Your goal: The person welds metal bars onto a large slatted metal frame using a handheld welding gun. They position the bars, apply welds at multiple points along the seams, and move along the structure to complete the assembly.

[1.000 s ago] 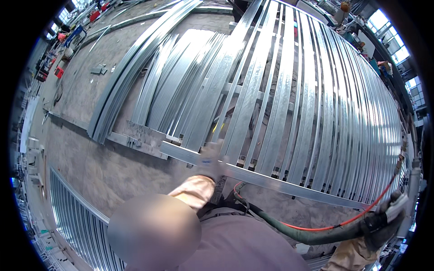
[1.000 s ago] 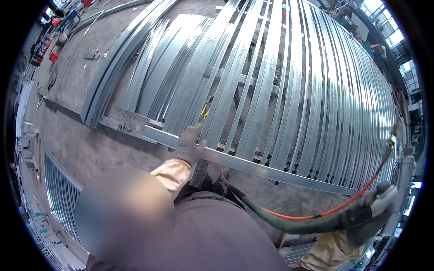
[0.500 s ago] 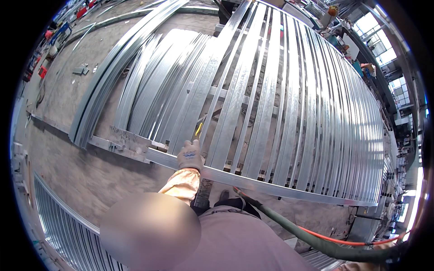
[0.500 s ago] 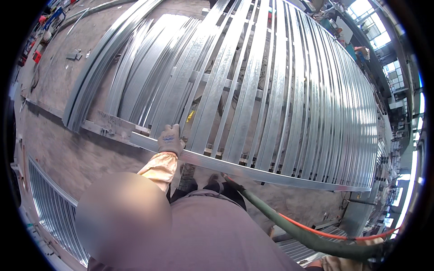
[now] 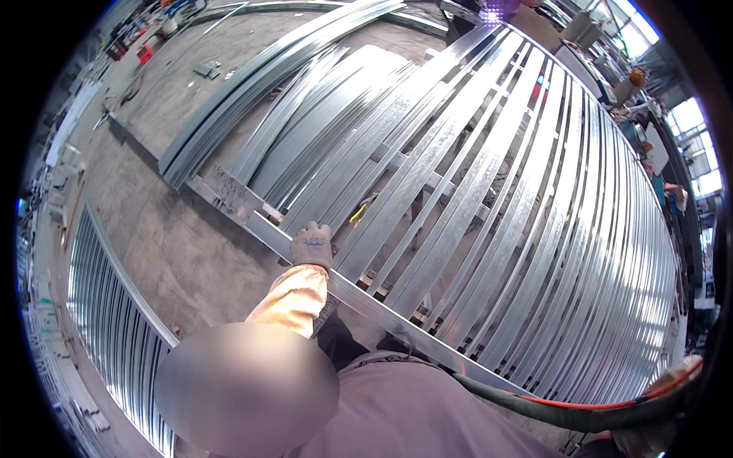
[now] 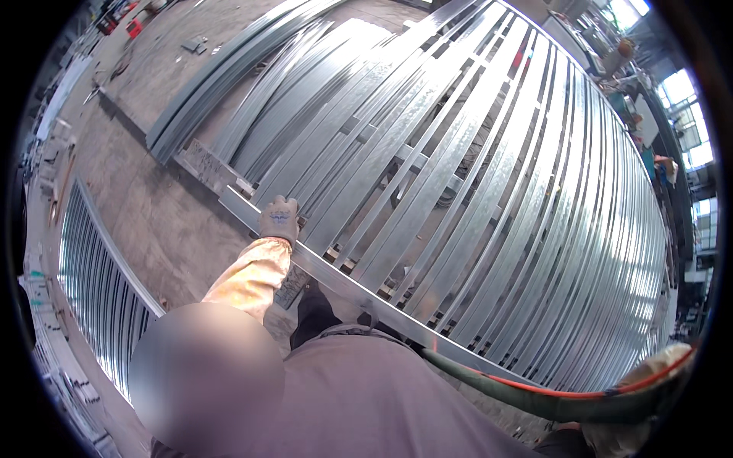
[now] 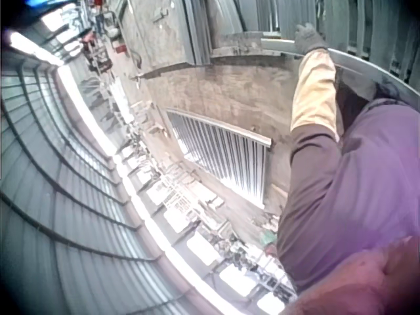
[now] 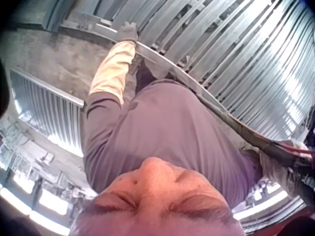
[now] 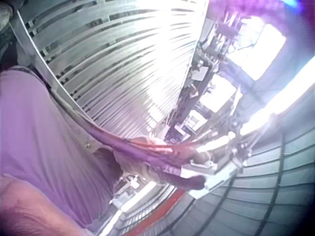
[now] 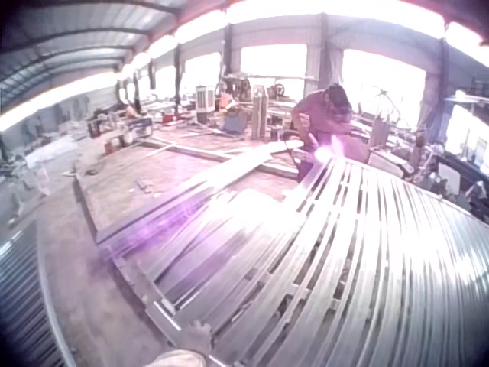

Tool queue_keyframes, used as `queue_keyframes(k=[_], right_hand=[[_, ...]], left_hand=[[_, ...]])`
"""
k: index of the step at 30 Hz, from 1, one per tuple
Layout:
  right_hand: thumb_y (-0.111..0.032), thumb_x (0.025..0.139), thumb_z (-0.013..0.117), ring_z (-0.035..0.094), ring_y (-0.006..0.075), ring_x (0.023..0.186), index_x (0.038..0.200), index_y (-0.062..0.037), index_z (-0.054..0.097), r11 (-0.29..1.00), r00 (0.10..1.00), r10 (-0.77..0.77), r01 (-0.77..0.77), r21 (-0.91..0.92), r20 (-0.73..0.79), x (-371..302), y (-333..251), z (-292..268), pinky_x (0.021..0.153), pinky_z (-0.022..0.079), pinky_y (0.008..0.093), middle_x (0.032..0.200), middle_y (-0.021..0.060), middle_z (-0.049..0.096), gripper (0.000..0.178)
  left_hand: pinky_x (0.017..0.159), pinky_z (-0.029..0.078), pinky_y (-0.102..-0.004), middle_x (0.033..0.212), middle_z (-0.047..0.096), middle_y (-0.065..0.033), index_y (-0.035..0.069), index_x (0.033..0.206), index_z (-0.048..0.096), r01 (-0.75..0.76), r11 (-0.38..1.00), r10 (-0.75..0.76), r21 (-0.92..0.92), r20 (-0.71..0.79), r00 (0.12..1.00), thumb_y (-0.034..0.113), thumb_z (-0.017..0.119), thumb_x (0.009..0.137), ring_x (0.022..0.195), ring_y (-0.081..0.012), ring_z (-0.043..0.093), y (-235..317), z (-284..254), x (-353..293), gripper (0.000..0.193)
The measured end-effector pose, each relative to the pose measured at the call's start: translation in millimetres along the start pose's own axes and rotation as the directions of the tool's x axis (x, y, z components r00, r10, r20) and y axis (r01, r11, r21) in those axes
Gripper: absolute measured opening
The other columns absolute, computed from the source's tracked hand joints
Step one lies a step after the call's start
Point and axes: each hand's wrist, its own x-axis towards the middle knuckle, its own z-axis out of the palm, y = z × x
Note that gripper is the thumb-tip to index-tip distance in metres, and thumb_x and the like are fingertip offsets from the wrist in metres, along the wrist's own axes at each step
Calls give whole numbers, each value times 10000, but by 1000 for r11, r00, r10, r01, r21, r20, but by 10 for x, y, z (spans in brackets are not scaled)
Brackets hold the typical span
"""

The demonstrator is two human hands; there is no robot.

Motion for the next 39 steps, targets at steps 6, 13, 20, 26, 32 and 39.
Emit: queue_keyframes(k=[6,13,20,26,32,39], right_hand=[[-436,1041,486,608,89,683,1194,26,601,993,965,83,-100,55,250,718,364,132,532,461,211,899,96,658,499],[-321,965,576,642,140,647,1106,19,659,897,797,424,-436,-74,430,963,1132,1082,537,516,278,906,114,706,377],[-242,980,672,674,156,600,1239,40,617,685,405,673,-658,-313,619,903,2414,1797,496,545,284,878,111,731,387],[-232,978,658,651,149,579,1291,15,598,597,151,669,-692,-406,727,783,2624,2534,495,525,286,864,91,707,403],[-219,1003,631,636,115,610,1101,15,668,629,65,616,-642,-440,785,718,2883,2869,553,527,271,843,47,706,257],[-200,1012,628,663,135,842,1171,26,667,823,280,388,-534,-193,878,611,3426,2960,761,531,303,921,52,718,279]], left_hand=[[950,561,-419,1149,643,-106,156,1091,681,43,999,-43,-18,-49,998,119,782,830,1090,-311,677,109,37,-26,283],[883,561,-434,1132,636,-94,140,1105,626,98,995,-102,-29,-231,968,210,780,808,1057,-307,667,135,50,-260,342],[965,481,-493,1166,632,-100,142,1194,652,-256,873,15,-415,-501,866,212,733,817,1074,-330,609,690,418,-1061,391],[1122,349,-548,1277,620,-62,153,1234,655,-205,893,14,-402,-430,903,258,753,768,1308,-340,503,926,607,-1440,488],[1108,367,-532,1361,599,-62,163,1287,652,-233,888,19,-397,-474,880,303,738,760,1345,-317,487,837,773,-1382,553],[1086,377,-539,1307,639,-48,140,1233,688,-265,873,37,-410,-487,873,248,723,701,1288,-318,519,822,759,-1340,544]])
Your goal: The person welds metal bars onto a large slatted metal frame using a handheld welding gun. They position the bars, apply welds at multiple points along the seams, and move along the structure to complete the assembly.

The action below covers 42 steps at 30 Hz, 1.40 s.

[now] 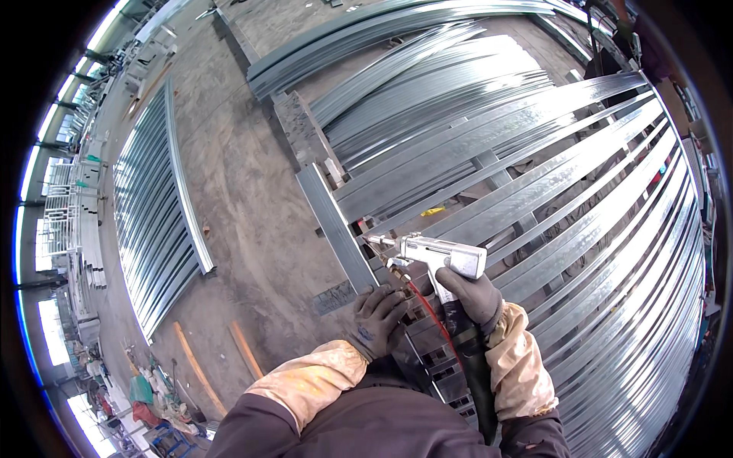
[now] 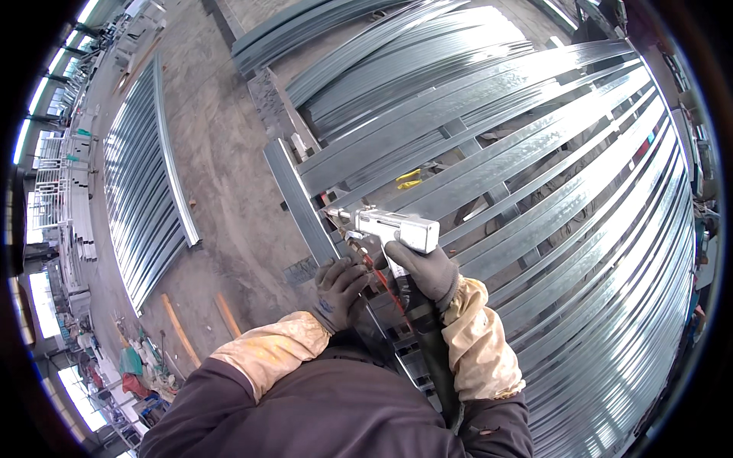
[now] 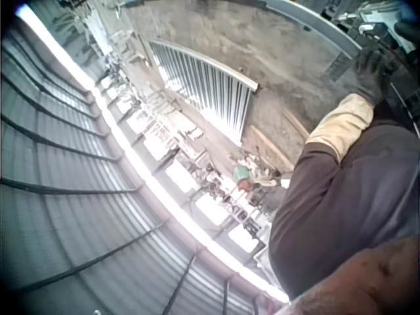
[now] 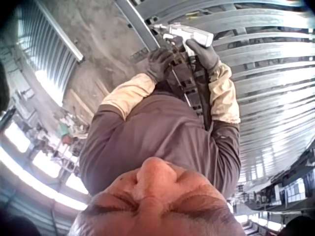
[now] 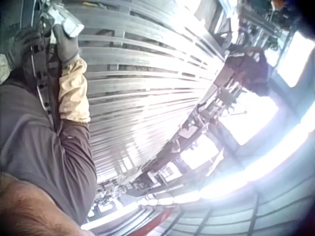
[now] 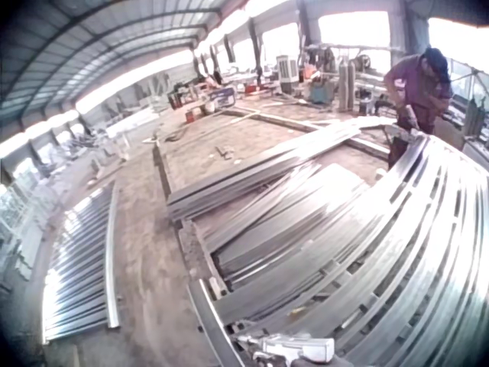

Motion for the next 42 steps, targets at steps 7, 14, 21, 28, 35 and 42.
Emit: queue_keyframes(k=[7,14,21,28,35,42], right_hand=[[-166,1007,625,655,134,852,1137,32,671,997,993,46,-52,57,113,77,-61,2,783,525,304,921,60,719,242],[-169,1016,607,657,137,849,1086,32,676,995,990,91,-94,19,104,86,-118,23,783,524,306,906,59,716,223],[-169,1015,604,654,136,847,1110,29,667,998,988,62,-59,-27,139,90,-111,12,785,521,298,903,63,711,228],[-172,1009,619,645,135,846,1176,28,649,998,990,40,-33,-49,136,91,-115,29,786,520,297,911,53,700,262],[-152,998,625,631,146,942,1276,23,595,992,988,59,-43,-117,141,79,-28,-31,853,514,305,1044,59,684,330],[-118,979,623,647,141,995,1427,-6,526,967,953,252,-241,-84,168,65,-129,-29,870,526,301,1147,64,690,472]], left_hand=[[1090,386,-521,1301,647,-49,131,1223,690,-6,1000,6,15,22,1000,248,714,686,1288,-310,521,-4,-37,15,550],[1049,452,-516,1271,667,-48,139,1173,711,-3,1000,0,27,89,996,246,718,643,1265,-300,559,18,-164,113,542],[1102,393,-522,1285,663,-47,143,1196,709,11,1000,-11,-21,-1,1000,257,725,668,1293,-302,536,-13,3,-3,540],[1148,322,-524,1314,647,-41,150,1231,696,3,999,-3,-37,-8,1000,282,716,711,1339,-295,490,-37,49,-41,536],[1132,341,-541,1325,636,-53,149,1257,677,-7,999,7,-39,-7,1000,294,718,704,1335,-311,494,-55,71,-69,574],[1104,379,-584,1331,625,-72,138,1281,655,-9,999,11,-46,26,1000,297,726,696,1320,-330,509,-72,59,-81,611]])
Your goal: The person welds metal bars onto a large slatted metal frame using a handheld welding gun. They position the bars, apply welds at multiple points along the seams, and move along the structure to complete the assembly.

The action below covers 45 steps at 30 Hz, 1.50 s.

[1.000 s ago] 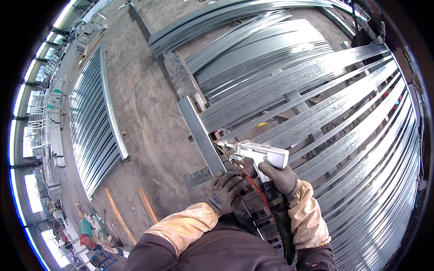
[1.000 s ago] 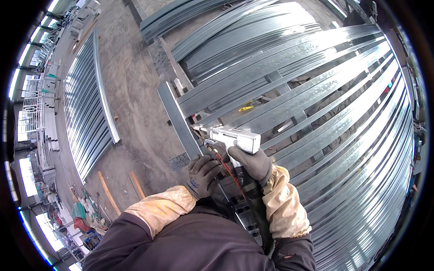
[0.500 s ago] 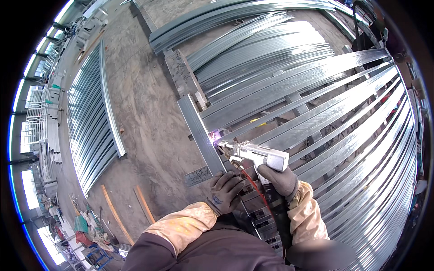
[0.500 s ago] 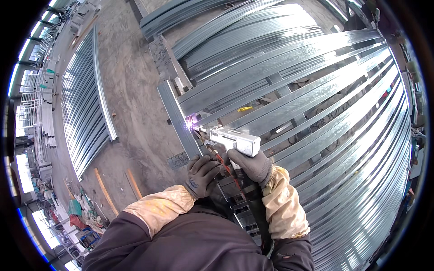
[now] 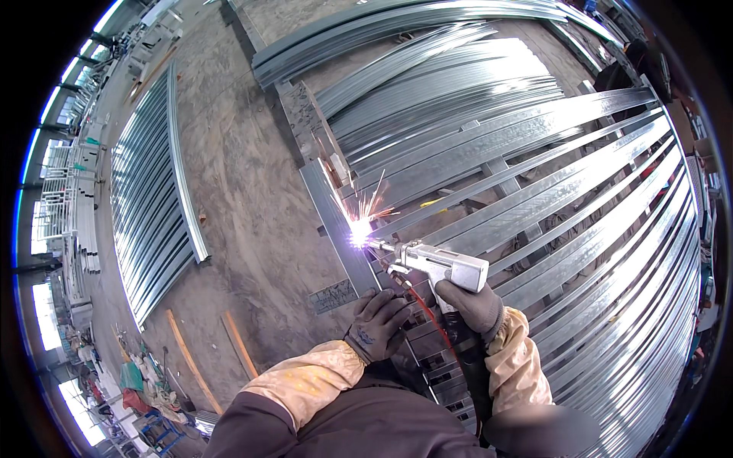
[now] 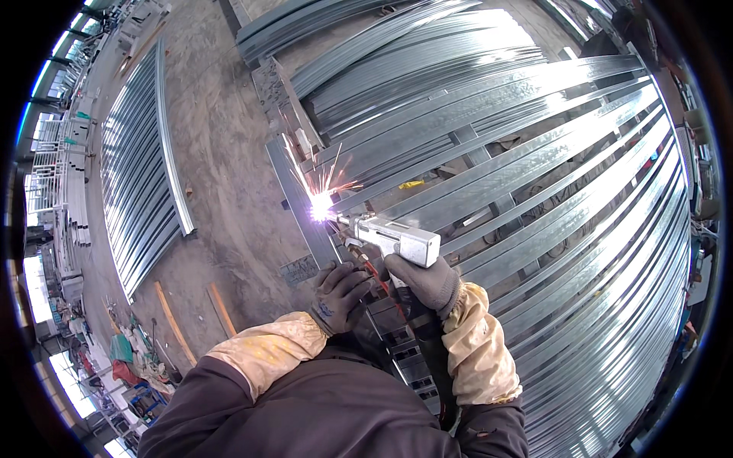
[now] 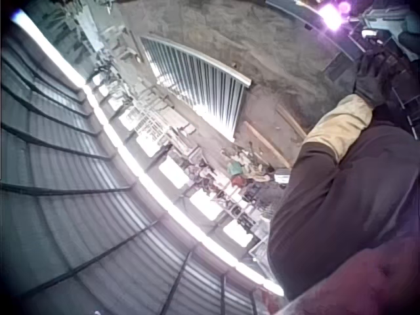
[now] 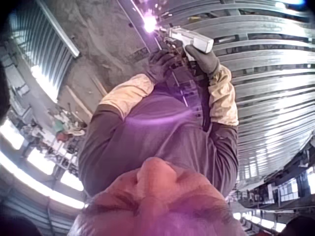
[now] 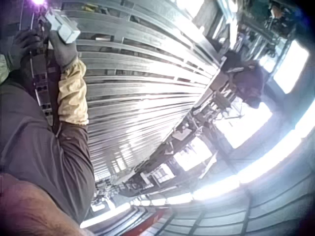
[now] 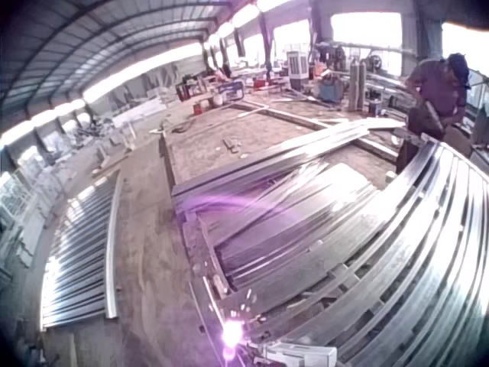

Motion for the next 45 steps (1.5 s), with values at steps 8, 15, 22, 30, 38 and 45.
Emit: queue_keyframes(k=[8,15,22,30,38,45], right_hand=[[-105,975,596,658,125,846,1408,-7,544,995,995,-95,95,-29,20,24,22,2,755,542,294,999,50,699,446],[-119,976,603,664,121,806,1382,-2,557,992,992,-122,122,-16,4,-10,14,16,707,547,282,967,55,703,425],[-144,972,607,672,129,667,1297,-2,592,997,997,-75,75,-32,10,-38,-54,25,597,544,273,857,69,713,354],[-179,985,615,672,124,671,1260,-5,619,996,997,-83,82,-31,-5,-80,-33,35,593,541,271,859,64,719,325],[-148,987,595,664,120,749,1265,2,611,1000,1000,30,-30,1,6,-161,-179,53,639,551,275,913,59,719,317],[-170,993,596,657,109,694,1229,-3,630,999,999,38,-38,12,-3,-184,-191,65,585,543,268,880,56,719,291]], left_hand=[[1083,402,-589,1310,628,-76,135,1277,655,0,1000,0,6,-3,1000,286,729,707,1306,-333,517,26,-46,48,595],[1082,396,-575,1296,636,-71,140,1273,663,-10,1000,10,12,-17,1000,287,731,691,1298,-327,524,24,-64,74,604],[1098,380,-568,1293,638,-70,143,1271,667,-7,1000,7,23,-4,1000,287,729,679,1303,-324,522,18,-61,62,613],[1111,365,-561,1308,627,-65,146,1296,646,-17,1000,17,16,-16,1000,288,716,686,1322,-321,509,3,-35,52,630],[1100,371,-564,1296,627,-63,148,1303,643,-18,1000,18,14,-11,1000,286,716,679,1312,-319,510,10,-53,67,643],[1096,375,-566,1290,628,-65,144,1285,651,-17,1000,17,25,-13,1000,283,722,669,1310,-325,512,20,-72,63,635]])
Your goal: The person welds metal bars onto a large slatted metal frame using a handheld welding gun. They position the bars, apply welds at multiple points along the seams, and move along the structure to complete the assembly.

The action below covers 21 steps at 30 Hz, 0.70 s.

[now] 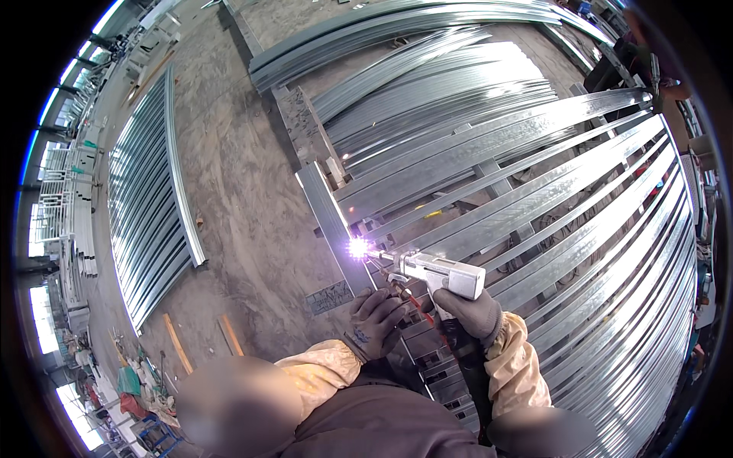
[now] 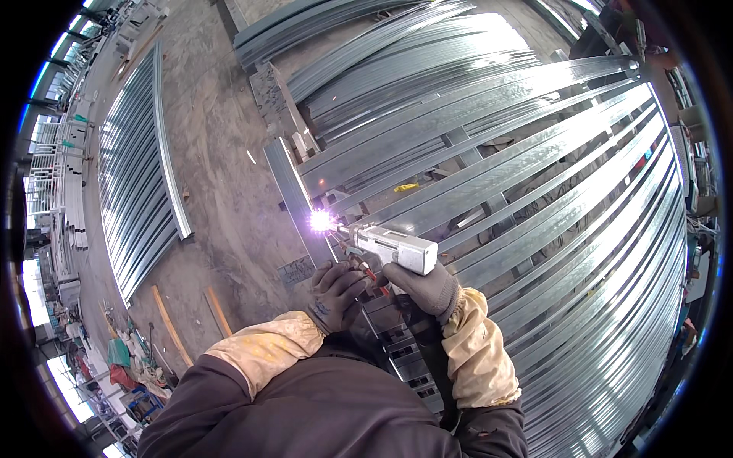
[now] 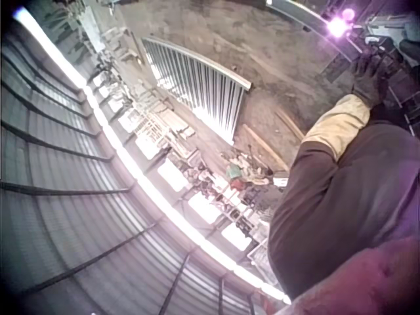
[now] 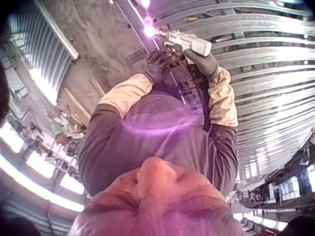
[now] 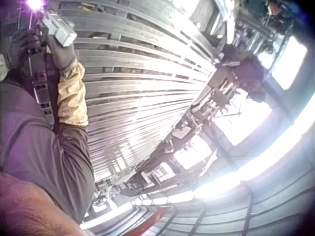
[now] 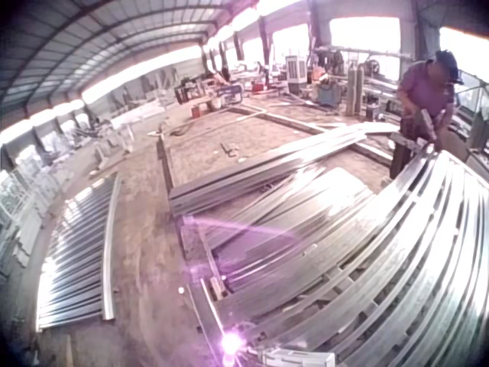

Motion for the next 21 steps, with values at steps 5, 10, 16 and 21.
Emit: queue_keyframes(k=[5,10,16,21], right_hand=[[-187,997,612,655,106,688,1200,6,638,997,997,-71,71,-6,-31,-26,59,6,591,544,270,889,55,718,281],[-191,1000,625,660,108,693,1227,4,628,996,984,-88,88,-8,-153,-165,64,-55,618,538,268,908,55,728,300],[-174,977,633,660,118,689,1305,-9,599,999,977,-41,44,10,-209,-451,6,-218,609,535,275,914,58,724,369],[-173,973,624,661,125,701,1322,-12,592,1000,979,17,-13,22,-201,-650,19,-257,621,536,276,912,62,718,386]], left_hand=[[1134,370,-563,1347,618,-41,162,1270,648,20,1000,-20,-4,24,1000,279,720,709,1314,-316,518,15,-40,8,578],[1135,374,-556,1359,614,-47,156,1277,651,18,1000,-19,8,38,999,298,725,737,1331,-321,511,34,-74,6,564],[1134,374,-541,1350,613,-56,155,1279,653,75,997,-74,-21,41,996,302,761,778,1347,-341,500,47,-43,-5,533],[1153,345,-541,1445,519,-135,97,1371,582,322,947,-316,19,-145,938,330,801,778,1401,-377,426,-29,-26,95,673]])
